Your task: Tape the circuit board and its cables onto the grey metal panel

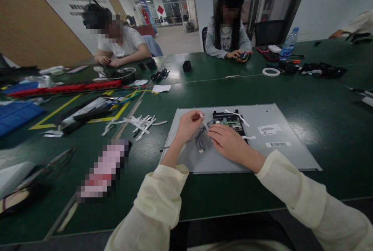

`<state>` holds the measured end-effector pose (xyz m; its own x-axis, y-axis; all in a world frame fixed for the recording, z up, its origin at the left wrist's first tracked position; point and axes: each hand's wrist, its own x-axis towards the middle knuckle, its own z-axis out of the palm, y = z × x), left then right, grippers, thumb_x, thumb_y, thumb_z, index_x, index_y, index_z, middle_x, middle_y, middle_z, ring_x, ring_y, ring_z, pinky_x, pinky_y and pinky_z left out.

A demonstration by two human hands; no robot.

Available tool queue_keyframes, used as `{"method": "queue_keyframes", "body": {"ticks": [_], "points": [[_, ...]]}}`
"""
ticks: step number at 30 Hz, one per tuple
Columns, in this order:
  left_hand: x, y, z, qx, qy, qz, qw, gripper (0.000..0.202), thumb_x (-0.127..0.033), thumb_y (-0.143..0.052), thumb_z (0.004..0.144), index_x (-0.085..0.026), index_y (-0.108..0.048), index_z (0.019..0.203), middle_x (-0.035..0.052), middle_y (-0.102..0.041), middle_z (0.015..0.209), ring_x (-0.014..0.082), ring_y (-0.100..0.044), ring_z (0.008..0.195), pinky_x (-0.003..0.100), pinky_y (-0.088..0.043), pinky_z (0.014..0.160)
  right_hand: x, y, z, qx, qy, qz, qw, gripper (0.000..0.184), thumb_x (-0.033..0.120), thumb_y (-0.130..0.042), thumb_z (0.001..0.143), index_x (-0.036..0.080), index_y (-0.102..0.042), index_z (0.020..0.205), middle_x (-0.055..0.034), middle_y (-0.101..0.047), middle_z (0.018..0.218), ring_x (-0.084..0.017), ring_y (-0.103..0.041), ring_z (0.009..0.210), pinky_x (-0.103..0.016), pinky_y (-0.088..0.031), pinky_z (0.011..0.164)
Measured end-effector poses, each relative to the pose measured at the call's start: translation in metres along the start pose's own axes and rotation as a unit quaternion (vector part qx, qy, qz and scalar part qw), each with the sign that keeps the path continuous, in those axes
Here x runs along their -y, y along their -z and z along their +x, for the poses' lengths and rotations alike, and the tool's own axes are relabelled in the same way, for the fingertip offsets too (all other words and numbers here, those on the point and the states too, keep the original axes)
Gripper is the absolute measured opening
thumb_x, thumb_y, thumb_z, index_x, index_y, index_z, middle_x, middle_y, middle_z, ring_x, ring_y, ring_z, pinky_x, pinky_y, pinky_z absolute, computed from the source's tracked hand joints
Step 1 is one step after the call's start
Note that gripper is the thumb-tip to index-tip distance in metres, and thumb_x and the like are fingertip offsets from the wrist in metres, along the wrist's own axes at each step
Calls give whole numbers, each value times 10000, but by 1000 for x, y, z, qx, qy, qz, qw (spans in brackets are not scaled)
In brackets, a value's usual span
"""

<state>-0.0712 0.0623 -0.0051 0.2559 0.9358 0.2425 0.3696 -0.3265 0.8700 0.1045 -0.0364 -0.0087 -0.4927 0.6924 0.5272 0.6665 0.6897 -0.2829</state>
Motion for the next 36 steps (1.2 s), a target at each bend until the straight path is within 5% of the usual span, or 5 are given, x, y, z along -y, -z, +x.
{"method": "queue_keyframes", "body": {"ticks": [9, 23, 30, 36], "points": [[-6, 9, -6, 89, 63, -74, 991, 266, -390, -683, 688, -150, -645, 796, 53, -670, 889, 146, -616, 745, 263, -515, 684, 3, 3, 0, -20, -17, 9, 1000, 292, 126, -452, 880, 144, -628, 1112, -113, -625, 1168, -222, -545, 1126, -415, -423, 1009], [17, -2, -2, 58, -51, 85, 993, 181, -310, -603, 759, -154, -656, 835, 45, -687, 853, 152, -636, 747, 260, -508, 706, 3, -5, -2, 71, 40, -38, 996, 322, 240, -460, 911, 117, -588, 1179, -133, -626, 1195, -249, -447, 1270, -481, -290, 1095], [14, 1, -1, 65, -148, 245, 956, 138, -238, -574, 800, -184, -669, 884, 50, -635, 907, 186, -599, 881, 321, -481, 834, 4, -9, -3, 86, 53, -61, 993, 328, 237, -455, 911, 107, -594, 1179, -118, -622, 1213, -231, -474, 1241, -439, -257, 1119], [14, -2, 0, 49, -144, 303, 941, 230, -286, -573, 836, -200, -650, 1035, 65, -596, 1014, 205, -582, 962, 334, -465, 879, 6, -9, -3, 87, 53, -65, 993, 340, 227, -433, 917, 89, -599, 1180, -118, -619, 1221, -225, -498, 1218, -413, -275, 1114]]}}
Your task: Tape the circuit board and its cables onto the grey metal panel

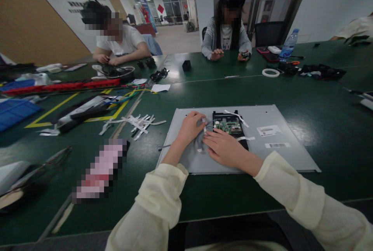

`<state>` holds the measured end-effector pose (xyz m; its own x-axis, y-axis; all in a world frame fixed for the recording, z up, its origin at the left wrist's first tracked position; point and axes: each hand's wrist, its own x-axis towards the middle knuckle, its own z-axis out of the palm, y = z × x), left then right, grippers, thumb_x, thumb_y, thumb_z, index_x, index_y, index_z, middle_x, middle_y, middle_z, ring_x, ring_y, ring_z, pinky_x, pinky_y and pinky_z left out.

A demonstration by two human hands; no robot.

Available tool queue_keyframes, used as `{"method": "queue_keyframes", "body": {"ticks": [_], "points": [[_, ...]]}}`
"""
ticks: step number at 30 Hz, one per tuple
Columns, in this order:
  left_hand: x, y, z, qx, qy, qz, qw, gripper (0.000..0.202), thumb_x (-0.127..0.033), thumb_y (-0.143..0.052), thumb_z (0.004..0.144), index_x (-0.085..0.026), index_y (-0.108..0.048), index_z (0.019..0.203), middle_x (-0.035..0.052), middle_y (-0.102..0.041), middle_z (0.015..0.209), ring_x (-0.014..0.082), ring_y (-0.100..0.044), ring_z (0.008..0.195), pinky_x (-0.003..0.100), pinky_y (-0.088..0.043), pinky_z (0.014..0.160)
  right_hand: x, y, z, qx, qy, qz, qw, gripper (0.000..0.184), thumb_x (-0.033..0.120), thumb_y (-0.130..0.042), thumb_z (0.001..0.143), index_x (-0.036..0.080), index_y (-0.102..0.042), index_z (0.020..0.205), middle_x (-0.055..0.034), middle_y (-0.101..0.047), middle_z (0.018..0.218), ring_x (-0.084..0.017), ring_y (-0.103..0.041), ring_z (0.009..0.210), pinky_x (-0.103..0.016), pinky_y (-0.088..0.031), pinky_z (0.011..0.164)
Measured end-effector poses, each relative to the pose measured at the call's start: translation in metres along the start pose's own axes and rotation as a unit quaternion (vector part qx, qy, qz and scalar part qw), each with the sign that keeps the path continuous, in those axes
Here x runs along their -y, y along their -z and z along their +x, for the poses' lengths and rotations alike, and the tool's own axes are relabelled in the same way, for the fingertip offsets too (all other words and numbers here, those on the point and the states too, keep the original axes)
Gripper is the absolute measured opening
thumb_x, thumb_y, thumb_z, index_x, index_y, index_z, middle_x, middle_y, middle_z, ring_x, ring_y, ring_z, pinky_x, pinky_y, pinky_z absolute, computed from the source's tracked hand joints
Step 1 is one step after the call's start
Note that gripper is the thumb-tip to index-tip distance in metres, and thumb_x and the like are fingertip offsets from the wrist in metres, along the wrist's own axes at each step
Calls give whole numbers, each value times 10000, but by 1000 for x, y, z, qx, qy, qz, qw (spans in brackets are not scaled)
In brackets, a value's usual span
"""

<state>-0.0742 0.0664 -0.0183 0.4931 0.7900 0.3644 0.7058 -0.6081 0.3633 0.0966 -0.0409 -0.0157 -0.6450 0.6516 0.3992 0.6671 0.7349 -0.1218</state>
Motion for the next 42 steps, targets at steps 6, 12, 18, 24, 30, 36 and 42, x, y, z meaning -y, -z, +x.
{"method": "queue_keyframes", "body": {"ticks": [6, 12, 18, 24, 30, 36, 42], "points": [[3, -4, -1, -5, 50, 77, 996, 470, -384, -601, 835, -203, -526, 1263, 106, -557, 1202, 259, -543, 1090, 390, -437, 936, 0, -1, -1, -5, 4, -2, 1000, 336, 241, -432, 927, 94, -597, 1181, -126, -621, 1218, -219, -514, 1202, -416, -295, 1103], [0, -5, -1, 1, 81, 106, 991, 524, -370, -563, 863, -175, -452, 1337, 128, -527, 1296, 272, -507, 1177, 402, -403, 995, 1, -2, -1, 6, 12, -11, 1000, 338, 219, -424, 925, 80, -587, 1186, -146, -613, 1223, -217, -526, 1187, -415, -302, 1096], [3, -13, 6, -1, 130, 126, 983, 553, -370, -557, 860, -154, -430, 1354, 128, -494, 1370, 280, -466, 1251, 407, -374, 1036, 4, -1, 0, 15, 15, -13, 1000, 322, 185, -456, 898, 71, -591, 1167, -169, -616, 1205, -224, -540, 1169, -414, -331, 1073], [1, -14, 8, -3, 152, 135, 979, 548, -367, -536, 873, -162, -418, 1367, 123, -497, 1378, 282, -468, 1255, 411, -385, 1022, 7, 2, 1, 13, 9, -15, 1000, 322, 171, -430, 902, 64, -599, 1154, -163, -619, 1201, -222, -553, 1144, -394, -334, 1069], [3, -12, 8, -4, 152, 127, 980, 587, -373, -545, 860, -141, -392, 1378, 150, -500, 1366, 293, -459, 1265, 438, -375, 1030, 9, 5, 3, 28, 10, -32, 999, 307, 158, -431, 901, 60, -592, 1143, -160, -626, 1178, -221, -567, 1116, -368, -352, 1049], [17, -10, 6, 20, 108, 84, 990, 734, -441, -597, 805, -103, -328, 1399, 186, -457, 1395, 284, -428, 1297, 421, -352, 1062, 11, 6, 4, 30, 14, -30, 999, 294, 154, -438, 904, 57, -582, 1141, -170, -633, 1147, -220, -572, 1105, -369, -357, 1042], [25, -14, 5, 9, 91, 79, 993, 754, -451, -621, 782, -126, -325, 1394, 183, -464, 1385, 291, -429, 1295, 425, -363, 1051, 12, 5, 5, 26, 13, -34, 999, 299, 162, -425, 911, 53, -585, 1139, -175, -633, 1145, -226, -574, 1096, -370, -367, 1028]]}}
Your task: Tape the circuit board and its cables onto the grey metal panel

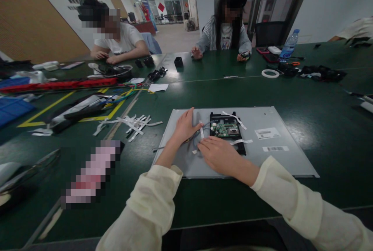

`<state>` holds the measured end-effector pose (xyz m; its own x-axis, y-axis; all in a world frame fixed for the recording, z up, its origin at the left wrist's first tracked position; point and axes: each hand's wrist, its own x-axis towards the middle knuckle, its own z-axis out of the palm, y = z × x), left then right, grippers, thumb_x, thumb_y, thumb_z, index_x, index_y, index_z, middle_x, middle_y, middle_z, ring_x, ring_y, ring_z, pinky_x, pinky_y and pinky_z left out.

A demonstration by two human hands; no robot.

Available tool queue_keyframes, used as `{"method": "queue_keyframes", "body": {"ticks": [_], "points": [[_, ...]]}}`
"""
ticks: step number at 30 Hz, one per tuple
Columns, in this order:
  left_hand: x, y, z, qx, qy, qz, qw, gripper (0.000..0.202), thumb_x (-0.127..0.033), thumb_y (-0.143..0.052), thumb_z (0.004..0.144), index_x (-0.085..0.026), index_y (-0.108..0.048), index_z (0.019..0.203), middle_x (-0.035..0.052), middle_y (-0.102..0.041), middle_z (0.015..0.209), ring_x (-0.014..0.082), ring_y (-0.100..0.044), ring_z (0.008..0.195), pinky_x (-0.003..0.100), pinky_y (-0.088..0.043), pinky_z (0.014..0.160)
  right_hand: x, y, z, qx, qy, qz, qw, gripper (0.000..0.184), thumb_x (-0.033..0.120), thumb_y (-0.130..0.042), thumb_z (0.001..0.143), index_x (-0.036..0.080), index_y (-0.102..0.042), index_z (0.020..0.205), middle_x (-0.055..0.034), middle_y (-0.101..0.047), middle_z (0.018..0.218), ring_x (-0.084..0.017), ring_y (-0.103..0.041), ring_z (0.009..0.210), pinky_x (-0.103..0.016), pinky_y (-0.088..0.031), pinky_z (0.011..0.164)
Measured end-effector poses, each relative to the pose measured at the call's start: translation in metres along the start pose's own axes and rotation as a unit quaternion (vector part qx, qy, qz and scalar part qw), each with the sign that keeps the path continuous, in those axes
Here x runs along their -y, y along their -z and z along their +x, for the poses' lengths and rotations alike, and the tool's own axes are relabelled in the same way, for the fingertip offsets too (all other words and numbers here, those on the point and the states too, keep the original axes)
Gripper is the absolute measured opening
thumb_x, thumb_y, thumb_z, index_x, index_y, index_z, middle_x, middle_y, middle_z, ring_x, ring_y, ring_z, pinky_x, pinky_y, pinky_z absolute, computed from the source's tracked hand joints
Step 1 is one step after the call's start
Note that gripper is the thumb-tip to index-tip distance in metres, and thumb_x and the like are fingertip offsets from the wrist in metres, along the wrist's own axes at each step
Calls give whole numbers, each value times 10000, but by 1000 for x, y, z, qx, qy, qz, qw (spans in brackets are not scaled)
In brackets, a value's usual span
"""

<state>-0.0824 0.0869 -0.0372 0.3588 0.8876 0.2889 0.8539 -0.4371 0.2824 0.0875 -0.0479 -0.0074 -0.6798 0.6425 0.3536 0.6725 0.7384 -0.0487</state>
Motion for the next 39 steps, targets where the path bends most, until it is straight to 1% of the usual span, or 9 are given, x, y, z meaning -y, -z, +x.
{"method": "queue_keyframes", "body": {"ticks": [6, 11, 15, 18, 22, 28, 31, 34, 39], "points": [[-2, 2, -3, -1, -2, 11, 1000, 781, -451, -613, 798, -90, -291, 1411, 207, -454, 1379, 297, -422, 1291, 422, -352, 1056, 3, -3, -2, 0, -8, -6, 1000, 309, 148, -428, 906, 63, -570, 1167, -172, -632, 1144, -227, -572, 1107, -363, -386, 1012], [-9, 2, -2, -28, 26, 29, 999, 757, -418, -616, 809, -59, -307, 1399, 227, -487, 1332, 304, -454, 1257, 419, -364, 1036, 5, -5, -3, -4, -7, -16, 1000, 296, 142, -430, 905, 63, -576, 1150, -175, -633, 1137, -231, -577, 1098, -364, -399, 997], [-18, 4, -2, -52, 52, 42, 996, 749, -418, -623, 804, -82, -313, 1397, 217, -515, 1296, 313, -471, 1228, 434, -369, 1020, 7, -4, -3, -5, -6, -19, 1000, 272, 132, -430, 903, 74, -586, 1118, -174, -635, 1113, -229, -582, 1079, -366, -411, 977], [-25, 7, -4, -59, 75, 52, 994, 745, -429, -615, 807, -99, -311, 1401, 215, -518, 1286, 323, -468, 1222, 450, -376, 1002, 9, -3, -3, -3, -7, -25, 1000, 264, 130, -423, 906, 74, -591, 1102, -179, -638, 1088, -231, -588, 1064, -369, -415, 966], [-32, 10, -6, -63, 100, 62, 991, 733, -423, -602, 817, -104, -306, 1406, 222, -492, 1316, 340, -436, 1248, 474, -370, 995, 11, -3, -2, -2, -7, -30, 1000, 266, 123, -401, 912, 74, -596, 1087, -182, -642, 1065, -232, -588, 1059, -371, -414, 960], [-37, 9, -6, -65, 117, 65, 989, 718, -409, -573, 837, -125, -273, 1423, 226, -468, 1341, 362, -383, 1291, 520, -348, 996, 14, -1, -2, 10, -8, -36, 999, 228, 117, -429, 897, 88, -604, 1039, -168, -647, 1036, -231, -595, 1029, -375, -422, 944], [-35, 8, -5, -62, 113, 54, 990, 730, -402, -574, 834, -136, -254, 1433, 215, -462, 1352, 369, -337, 1324, 541, -331, 1008, 14, -1, -3, 8, -6, -36, 999, 222, 125, -418, 905, 93, -607, 1017, -156, -653, 1011, -225, -599, 1006, -366, -425, 933], [-31, 8, -5, -54, 89, 47, 994, 753, -387, -589, 823, -150, -234, 1444, 202, -438, 1378, 364, -273, 1364, 548, -299, 1034, 13, -1, -4, 5, -5, -26, 1000, 215, 134, -412, 910, 100, -609, 988, -149, -658, 984, -220, -602, 984, -360, -426, 922], [-25, 11, -10, -32, 56, 54, 996, 831, -399, -628, 791, -164, -201, 1464, 200, -365, 1434, 372, -201, 1395, 554, -261, 1058, 10, -1, -3, 13, -8, -1, 1000, 150, 139, -464, 883, 118, -605, 930, -139, -658, 962, -211, -606, 963, -361, -417, 925]]}}
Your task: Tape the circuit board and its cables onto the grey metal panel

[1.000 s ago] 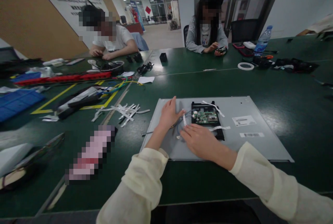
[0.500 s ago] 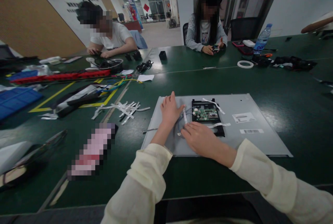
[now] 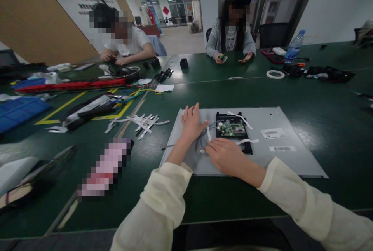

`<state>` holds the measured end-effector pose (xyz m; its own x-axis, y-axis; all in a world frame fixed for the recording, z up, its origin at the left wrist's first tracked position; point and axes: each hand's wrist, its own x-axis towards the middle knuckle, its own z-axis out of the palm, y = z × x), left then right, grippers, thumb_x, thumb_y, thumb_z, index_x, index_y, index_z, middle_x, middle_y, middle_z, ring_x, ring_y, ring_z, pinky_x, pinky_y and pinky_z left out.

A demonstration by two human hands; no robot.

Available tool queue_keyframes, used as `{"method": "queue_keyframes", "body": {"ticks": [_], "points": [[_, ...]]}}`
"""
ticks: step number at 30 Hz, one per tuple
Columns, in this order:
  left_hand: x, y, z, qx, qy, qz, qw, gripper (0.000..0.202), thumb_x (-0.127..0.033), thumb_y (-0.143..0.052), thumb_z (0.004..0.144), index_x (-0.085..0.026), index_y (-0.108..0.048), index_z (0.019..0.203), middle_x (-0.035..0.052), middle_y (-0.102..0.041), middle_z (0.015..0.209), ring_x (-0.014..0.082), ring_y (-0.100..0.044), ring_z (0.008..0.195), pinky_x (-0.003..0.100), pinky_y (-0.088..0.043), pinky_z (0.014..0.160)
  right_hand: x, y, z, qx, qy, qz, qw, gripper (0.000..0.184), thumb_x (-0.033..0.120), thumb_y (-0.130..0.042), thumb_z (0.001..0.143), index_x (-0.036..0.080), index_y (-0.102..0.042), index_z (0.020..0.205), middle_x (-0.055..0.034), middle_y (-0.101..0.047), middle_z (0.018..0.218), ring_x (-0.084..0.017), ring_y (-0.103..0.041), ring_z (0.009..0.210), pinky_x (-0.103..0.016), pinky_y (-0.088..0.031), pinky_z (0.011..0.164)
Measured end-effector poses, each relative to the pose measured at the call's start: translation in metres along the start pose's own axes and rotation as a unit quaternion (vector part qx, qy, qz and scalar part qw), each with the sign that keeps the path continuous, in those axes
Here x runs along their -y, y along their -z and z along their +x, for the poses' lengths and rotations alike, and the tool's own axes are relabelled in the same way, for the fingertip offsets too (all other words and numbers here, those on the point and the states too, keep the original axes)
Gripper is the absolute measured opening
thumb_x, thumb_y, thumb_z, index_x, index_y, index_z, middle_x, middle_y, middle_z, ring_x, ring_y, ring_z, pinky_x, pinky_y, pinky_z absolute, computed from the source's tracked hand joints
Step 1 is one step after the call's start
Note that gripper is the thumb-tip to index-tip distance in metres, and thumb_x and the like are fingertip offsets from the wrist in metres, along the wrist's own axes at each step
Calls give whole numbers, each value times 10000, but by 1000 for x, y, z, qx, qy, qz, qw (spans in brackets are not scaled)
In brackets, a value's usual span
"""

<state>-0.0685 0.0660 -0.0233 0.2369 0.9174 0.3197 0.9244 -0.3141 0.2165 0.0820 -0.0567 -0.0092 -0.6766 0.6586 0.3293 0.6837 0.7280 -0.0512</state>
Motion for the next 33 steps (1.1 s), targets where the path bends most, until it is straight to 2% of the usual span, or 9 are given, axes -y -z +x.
{"method": "queue_keyframes", "body": {"ticks": [4, 17, 20, 22, 23, 25, 27, 29, 33], "points": [[3, 2, -3, 15, -14, 6, 1000, 857, -433, -632, 783, -182, -189, 1474, 193, -331, 1458, 383, -178, 1400, 562, -258, 1059, -1, 1, 1, 4, -1, -4, 1000, 155, 136, -469, 879, 115, -609, 942, -135, -660, 967, -210, -609, 948, -359, -416, 928], [8, 12, -6, 54, -22, 2, 998, 850, -442, -632, 770, -190, -209, 1464, 171, -345, 1456, 376, -182, 1403, 550, -247, 1071, -1, 1, 0, -12, 3, 3, 1000, 179, 133, -462, 875, 108, -628, 937, -133, -666, 954, -212, -607, 946, -361, -416, 941], [8, 17, -5, 41, -26, 2, 999, 857, -417, -643, 755, -202, -214, 1464, 156, -340, 1464, 370, -177, 1406, 546, -244, 1079, -2, 5, -1, -22, 1, 30, 999, 206, 135, -446, 883, 112, -633, 966, -114, -671, 913, -194, -609, 900, -378, -383, 993], [8, 20, -4, 18, -22, 5, 1000, 833, -371, -635, 757, -196, -225, 1461, 151, -352, 1459, 358, -185, 1405, 537, -246, 1083, -4, 11, -2, -32, 19, 58, 998, 267, 173, -435, 900, 110, -614, 1087, -123, -659, 1035, -194, -590, 980, -378, -366, 1020], [9, 21, -3, 4, -17, 6, 1000, 808, -348, -621, 766, -188, -236, 1457, 151, -364, 1452, 351, -194, 1403, 532, -249, 1084, -5, 14, -3, -33, 43, 72, 996, 319, 209, -440, 906, 117, -581, 1176, -131, -622, 1156, -204, -554, 1076, -385, -353, 1036], [10, 23, -2, -25, -5, 5, 1000, 738, -312, -578, 792, -172, -262, 1445, 155, -389, 1433, 340, -217, 1395, 528, -258, 1080, -6, 19, -3, -16, 109, 93, 989, 458, 307, -481, 896, 170, -480, 1333, -120, -455, 1399, -245, -398, 1280, -438, -297, 1079], [10, 25, -2, -49, 7, 3, 999, 681, -293, -542, 813, -163, -287, 1431, 158, -408, 1416, 335, -234, 1387, 528, -267, 1074, -6, 21, -4, 17, 150, 102, 983, 564, 394, -514, 873, 238, -404, 1404, -90, -286, 1516, -292, -217, 1386, -523, -209, 1106], [9, 27, -2, -69, 13, 2, 998, 653, -282, -527, 820, -157, -303, 1420, 159, -421, 1403, 334, -248, 1381, 527, -271, 1071, -6, 21, -6, 43, 140, 105, 984, 598, 435, -513, 870, 267, -373, 1427, -79, -196, 1551, -316, -111, 1415, -572, -150, 1106], [5, 31, -4, -87, 14, 3, 996, 635, -264, -524, 817, -159, -317, 1408, 154, -431, 1394, 333, -258, 1377, 524, -272, 1073, -7, 17, -7, 55, 85, 102, 990, 590, 437, -496, 888, 301, -345, 1442, -82, -94, 1573, -318, -56, 1425, -603, -99, 1099]]}}
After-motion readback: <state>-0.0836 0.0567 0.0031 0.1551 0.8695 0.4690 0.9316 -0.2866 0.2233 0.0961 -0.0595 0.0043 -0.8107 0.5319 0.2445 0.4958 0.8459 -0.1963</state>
